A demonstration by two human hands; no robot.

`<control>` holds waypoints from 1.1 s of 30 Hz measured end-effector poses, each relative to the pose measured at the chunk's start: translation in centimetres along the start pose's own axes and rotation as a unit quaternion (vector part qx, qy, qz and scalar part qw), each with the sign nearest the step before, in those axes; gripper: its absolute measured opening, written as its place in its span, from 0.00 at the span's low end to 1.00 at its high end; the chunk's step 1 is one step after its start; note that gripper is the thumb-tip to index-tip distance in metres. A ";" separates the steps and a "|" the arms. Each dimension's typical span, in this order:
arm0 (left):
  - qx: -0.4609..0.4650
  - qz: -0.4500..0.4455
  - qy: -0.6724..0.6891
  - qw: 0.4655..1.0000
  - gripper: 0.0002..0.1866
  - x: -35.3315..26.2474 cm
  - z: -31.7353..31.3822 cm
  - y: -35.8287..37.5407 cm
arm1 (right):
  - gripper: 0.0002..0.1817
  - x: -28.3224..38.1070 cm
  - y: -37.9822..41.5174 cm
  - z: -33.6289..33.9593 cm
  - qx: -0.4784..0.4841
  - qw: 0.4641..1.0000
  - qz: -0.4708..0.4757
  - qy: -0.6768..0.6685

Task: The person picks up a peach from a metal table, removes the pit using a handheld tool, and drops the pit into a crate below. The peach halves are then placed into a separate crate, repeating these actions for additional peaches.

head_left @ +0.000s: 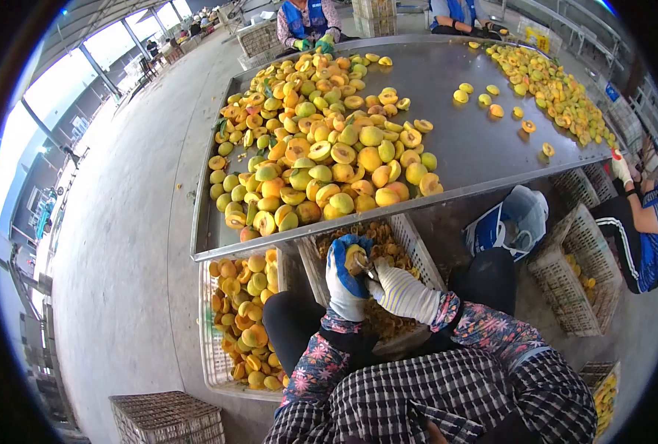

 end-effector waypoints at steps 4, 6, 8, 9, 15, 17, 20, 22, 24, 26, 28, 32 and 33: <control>0.040 0.022 -0.094 0.994 0.11 0.1 0.7 -0.4 | 0.21 0.0 -0.3 1.0 0.065 0.994 -0.029 0.086; 0.040 0.108 0.080 0.990 0.11 0.8 0.7 -0.6 | 0.21 0.1 -0.2 0.9 0.089 0.991 -0.069 0.072; -0.004 0.071 0.014 0.997 0.12 1.2 0.4 -0.4 | 0.21 -0.7 -0.2 -0.4 0.020 1.000 -0.008 0.000; -0.018 0.064 -0.001 0.998 0.11 1.2 0.2 -0.2 | 0.21 -1.0 -0.1 -0.9 -0.015 0.999 0.022 -0.036; -0.004 -0.054 -0.287 0.956 0.11 -0.6 -1.2 0.3 | 0.22 -0.9 -0.2 0.4 0.114 0.989 -0.094 0.020; 0.029 -0.026 -0.236 0.971 0.10 0.4 -0.5 0.0 | 0.21 -1.3 0.0 0.4 0.098 0.992 -0.065 -0.042; 0.125 -0.107 -0.378 0.911 0.10 -0.6 -0.6 -0.4 | 0.20 -1.9 0.4 0.1 0.102 0.993 -0.048 -0.036; 0.199 -0.128 -0.419 0.877 0.08 -0.9 -0.1 -1.1 | 0.21 -1.6 0.2 0.8 0.147 0.987 -0.063 0.002; 0.108 0.057 -0.179 0.976 0.13 0.4 0.1 -0.7 | 0.22 -2.1 0.2 0.1 0.160 0.982 -0.081 -0.064; 0.121 0.036 -0.234 0.964 0.19 0.1 -0.2 -0.8 | 0.24 -2.1 0.2 0.0 0.174 0.969 -0.098 -0.143; 0.097 0.052 -0.218 0.970 0.23 -0.5 -0.9 -0.7 | 0.24 -2.2 0.1 0.0 0.179 0.964 -0.110 -0.160; 0.102 -0.015 -0.273 0.956 0.23 -0.7 -1.5 -0.5 | 0.25 -2.7 -0.9 1.6 0.202 0.974 -0.097 -0.024; 0.054 0.155 -0.070 0.984 0.22 0.9 -0.8 -0.8 | 0.25 -2.8 -1.0 2.0 0.221 0.968 -0.115 0.011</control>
Point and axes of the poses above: each hand's wrist, its own y-axis away from the middle knuckle, its own z-axis out of the back of the hand, x = y × z, the point moved 2 cm from there along -y, towards the middle knuckle
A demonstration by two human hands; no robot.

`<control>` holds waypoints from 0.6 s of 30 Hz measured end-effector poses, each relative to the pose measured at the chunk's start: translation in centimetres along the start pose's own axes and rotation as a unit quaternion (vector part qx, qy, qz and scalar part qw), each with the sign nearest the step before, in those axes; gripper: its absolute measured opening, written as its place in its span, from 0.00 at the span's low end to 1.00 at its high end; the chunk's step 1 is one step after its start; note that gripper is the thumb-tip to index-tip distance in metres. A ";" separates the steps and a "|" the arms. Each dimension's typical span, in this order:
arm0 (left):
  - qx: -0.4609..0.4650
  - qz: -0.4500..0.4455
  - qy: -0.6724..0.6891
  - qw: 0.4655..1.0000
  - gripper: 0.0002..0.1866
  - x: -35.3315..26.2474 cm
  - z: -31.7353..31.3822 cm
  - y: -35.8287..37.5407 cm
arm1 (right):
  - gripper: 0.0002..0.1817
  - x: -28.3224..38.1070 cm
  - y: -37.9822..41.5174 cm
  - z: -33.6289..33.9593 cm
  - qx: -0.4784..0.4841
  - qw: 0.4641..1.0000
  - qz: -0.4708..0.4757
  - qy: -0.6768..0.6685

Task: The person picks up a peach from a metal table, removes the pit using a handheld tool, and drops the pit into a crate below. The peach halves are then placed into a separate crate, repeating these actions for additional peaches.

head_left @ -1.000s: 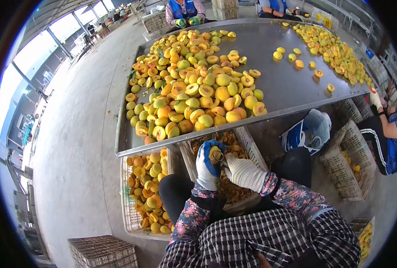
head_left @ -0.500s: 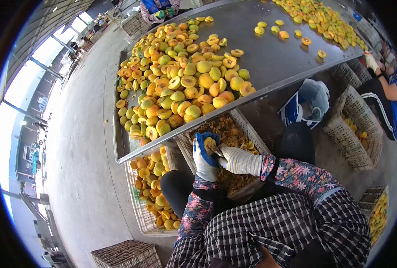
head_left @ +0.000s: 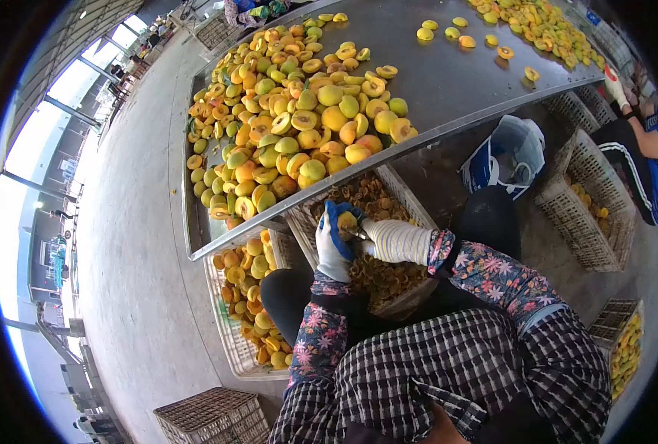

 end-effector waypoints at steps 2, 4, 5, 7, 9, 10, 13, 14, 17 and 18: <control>-0.075 0.127 0.241 0.959 0.23 1.2 0.3 -0.8 | 0.24 0.3 0.4 0.5 -0.037 0.999 -0.011 0.029; -0.079 0.112 0.258 0.956 0.23 0.8 0.3 -0.6 | 0.24 1.1 1.0 -0.1 -0.067 0.997 -0.020 0.012; -0.090 0.014 0.106 0.990 0.25 1.8 1.0 -0.7 | 0.24 0.6 0.5 -1.4 -0.097 0.995 0.010 -0.005; -0.086 0.052 0.104 0.990 0.25 2.2 1.7 -0.6 | 0.24 -0.6 -0.8 -2.9 -0.082 0.994 0.048 -0.046; -0.074 0.048 0.036 0.995 0.23 0.4 0.5 0.1 | 0.24 -0.7 -0.8 -2.8 -0.056 0.994 0.062 -0.067; -0.056 0.100 0.040 0.993 0.23 0.6 0.7 -0.3 | 0.24 -0.9 -0.6 -2.9 -0.048 0.996 0.050 -0.047; 0.002 0.137 0.039 0.990 0.20 3.4 3.0 -1.9 | 0.23 -0.7 -0.2 -3.0 -0.045 0.998 0.039 -0.025; 0.005 0.122 0.009 0.992 0.19 2.9 2.8 -1.7 | 0.23 -1.3 -0.9 -3.9 -0.058 0.996 0.052 -0.043; -0.005 0.110 -0.026 0.994 0.17 1.2 1.6 -0.3 | 0.21 -1.0 -1.0 -3.8 -0.007 0.987 0.016 -0.161; -0.018 0.122 0.000 0.992 0.17 1.2 1.3 -0.1 | 0.21 -0.8 -0.8 -3.5 0.024 0.978 -0.010 -0.209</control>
Point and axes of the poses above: each hand's wrist, its own y-axis away from the middle knuckle, its own z-axis out of the back of the hand, x = y × z, the point moved 2 cm from there along -y, towards the middle knuckle
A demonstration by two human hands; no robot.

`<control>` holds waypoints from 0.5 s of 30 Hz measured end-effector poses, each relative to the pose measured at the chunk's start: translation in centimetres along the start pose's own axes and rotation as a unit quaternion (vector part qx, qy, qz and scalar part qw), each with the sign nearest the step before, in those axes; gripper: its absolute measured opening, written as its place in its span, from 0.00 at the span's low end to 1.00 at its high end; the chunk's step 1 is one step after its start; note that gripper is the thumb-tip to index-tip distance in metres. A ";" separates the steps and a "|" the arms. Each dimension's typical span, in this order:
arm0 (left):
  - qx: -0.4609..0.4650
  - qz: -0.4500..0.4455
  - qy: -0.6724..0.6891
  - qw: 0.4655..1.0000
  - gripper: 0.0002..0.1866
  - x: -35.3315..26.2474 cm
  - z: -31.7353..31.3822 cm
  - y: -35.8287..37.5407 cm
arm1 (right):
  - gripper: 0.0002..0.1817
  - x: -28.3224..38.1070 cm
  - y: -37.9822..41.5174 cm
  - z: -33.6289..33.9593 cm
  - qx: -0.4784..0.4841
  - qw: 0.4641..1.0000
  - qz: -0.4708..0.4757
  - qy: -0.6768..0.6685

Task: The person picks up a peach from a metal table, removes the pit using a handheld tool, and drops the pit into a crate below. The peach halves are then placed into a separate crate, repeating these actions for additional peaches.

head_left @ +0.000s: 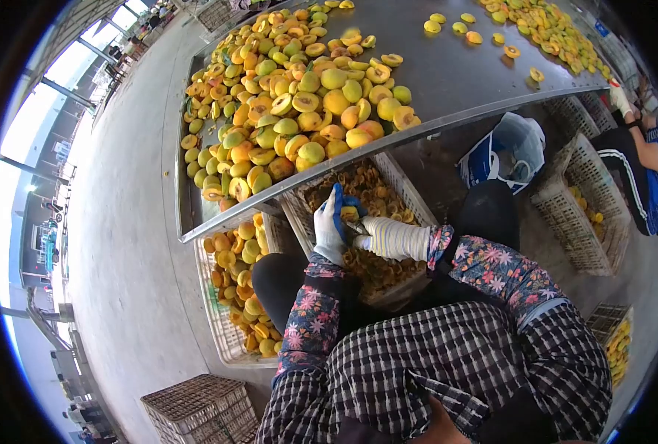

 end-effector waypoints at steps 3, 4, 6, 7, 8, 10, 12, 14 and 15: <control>-0.003 0.059 0.025 0.998 0.20 0.2 0.0 -1.0 | 0.21 0.7 0.8 0.2 -0.051 0.984 0.047 0.167; -0.002 0.082 0.023 0.996 0.22 0.2 0.4 -1.6 | 0.21 1.0 1.1 0.3 -0.047 0.977 0.035 0.203; -0.010 0.104 0.026 0.994 0.24 0.2 0.6 -1.5 | 0.22 0.0 0.4 -0.5 -0.063 0.980 0.058 0.178; -0.019 0.101 0.029 0.994 0.24 0.1 0.6 -1.4 | 0.22 -0.8 -0.1 -0.9 -0.077 0.982 0.085 0.147; -0.028 0.097 0.032 0.994 0.24 -0.1 0.3 -1.1 | 0.22 0.0 0.2 -0.8 -0.092 0.983 0.112 0.116; -0.071 0.035 0.079 0.994 0.23 -0.4 -0.7 -0.4 | 0.19 0.7 0.9 -0.5 -0.033 0.999 -0.021 -0.010; -0.092 -0.007 0.051 0.994 0.23 -0.5 -0.6 -0.2 | 0.16 0.4 -0.1 -1.5 -0.043 0.998 0.030 -0.038; -0.097 -0.006 0.018 0.995 0.23 -1.4 -0.7 0.5 | 0.14 -3.7 -2.2 -2.6 -0.146 0.954 0.254 0.063; -0.045 0.039 0.099 0.993 0.22 -0.1 -0.2 0.0 | 0.14 -1.2 0.0 -1.0 -0.072 0.909 0.315 0.265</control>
Point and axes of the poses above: each hand's wrist, its own y-axis away from the middle knuckle, its own z-axis out of the back of the hand, x = y × z, the point moved 2 cm from there along -y, towards the middle knuckle
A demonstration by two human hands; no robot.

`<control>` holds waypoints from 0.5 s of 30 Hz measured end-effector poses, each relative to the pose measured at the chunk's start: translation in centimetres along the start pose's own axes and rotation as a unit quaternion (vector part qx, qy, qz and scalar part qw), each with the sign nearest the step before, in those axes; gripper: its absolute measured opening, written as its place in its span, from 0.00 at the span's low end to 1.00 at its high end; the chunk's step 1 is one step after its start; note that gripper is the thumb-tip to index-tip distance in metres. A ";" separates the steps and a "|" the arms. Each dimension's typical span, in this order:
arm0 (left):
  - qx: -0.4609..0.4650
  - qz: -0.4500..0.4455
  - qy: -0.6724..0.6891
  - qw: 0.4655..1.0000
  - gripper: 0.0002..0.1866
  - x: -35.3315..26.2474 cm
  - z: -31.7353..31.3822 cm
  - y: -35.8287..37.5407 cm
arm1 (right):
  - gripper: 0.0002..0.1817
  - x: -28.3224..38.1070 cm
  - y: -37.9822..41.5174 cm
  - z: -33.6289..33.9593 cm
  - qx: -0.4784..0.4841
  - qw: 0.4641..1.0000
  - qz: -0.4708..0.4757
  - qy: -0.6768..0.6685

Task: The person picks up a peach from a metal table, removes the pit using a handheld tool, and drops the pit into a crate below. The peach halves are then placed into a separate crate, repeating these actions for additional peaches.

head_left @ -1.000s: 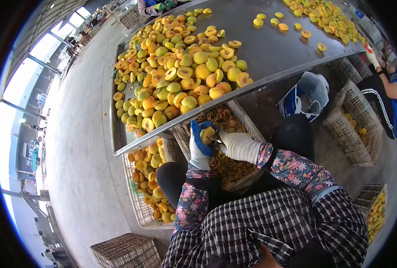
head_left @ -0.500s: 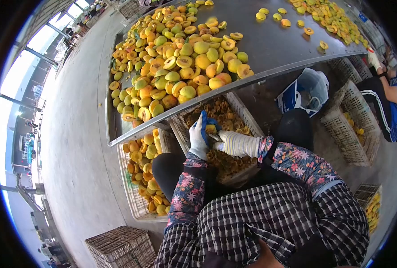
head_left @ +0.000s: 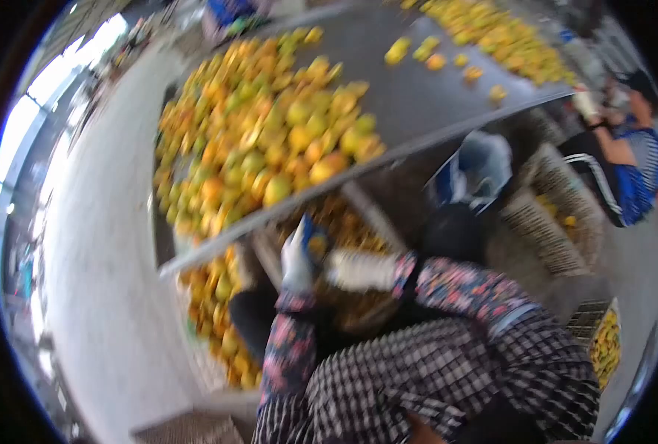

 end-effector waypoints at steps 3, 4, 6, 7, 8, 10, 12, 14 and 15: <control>0.172 -0.017 -0.053 0.983 0.17 1.6 2.2 -1.6 | 0.19 1.9 0.8 2.4 0.080 0.913 -0.225 -0.330; 0.163 0.010 -0.075 0.984 0.16 1.6 2.5 -1.8 | 0.18 1.4 0.7 1.2 0.090 0.874 -0.281 -0.387; 0.150 0.002 -0.138 0.979 0.17 1.0 2.4 -1.7 | 0.17 1.1 0.1 0.5 0.104 0.807 -0.352 -0.463; 0.131 0.028 -0.123 0.983 0.18 0.6 1.8 -1.5 | 0.17 1.3 0.1 0.7 0.111 0.783 -0.370 -0.487; 0.111 0.053 -0.108 0.987 0.20 -0.5 0.5 -0.7 | 0.17 0.3 0.1 -0.6 0.110 0.776 -0.361 -0.506; 0.107 0.039 -0.108 0.988 0.22 -1.2 -0.3 -0.4 | 0.18 -3.8 -0.1 -5.6 0.007 0.902 -0.243 -0.357; 0.103 0.033 -0.100 0.989 0.23 -1.1 -0.5 -0.2 | 0.19 -6.0 -0.4 -7.9 -0.091 0.958 -0.112 -0.247; 0.099 0.030 -0.084 0.991 0.25 -0.5 -0.2 -0.5 | 0.20 -4.3 -0.1 -5.9 -0.066 0.953 -0.126 -0.268; 0.098 -0.003 -0.128 0.987 0.25 -0.1 0.2 -1.1 | 0.20 -1.8 0.5 -3.0 0.002 0.928 -0.212 -0.306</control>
Point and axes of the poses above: each hand's wrist, its own y-axis away from the middle knuckle, its own z-axis out of the back of the hand, x = y × z, the point moved 2 cm from there along -y, towards the middle knuckle
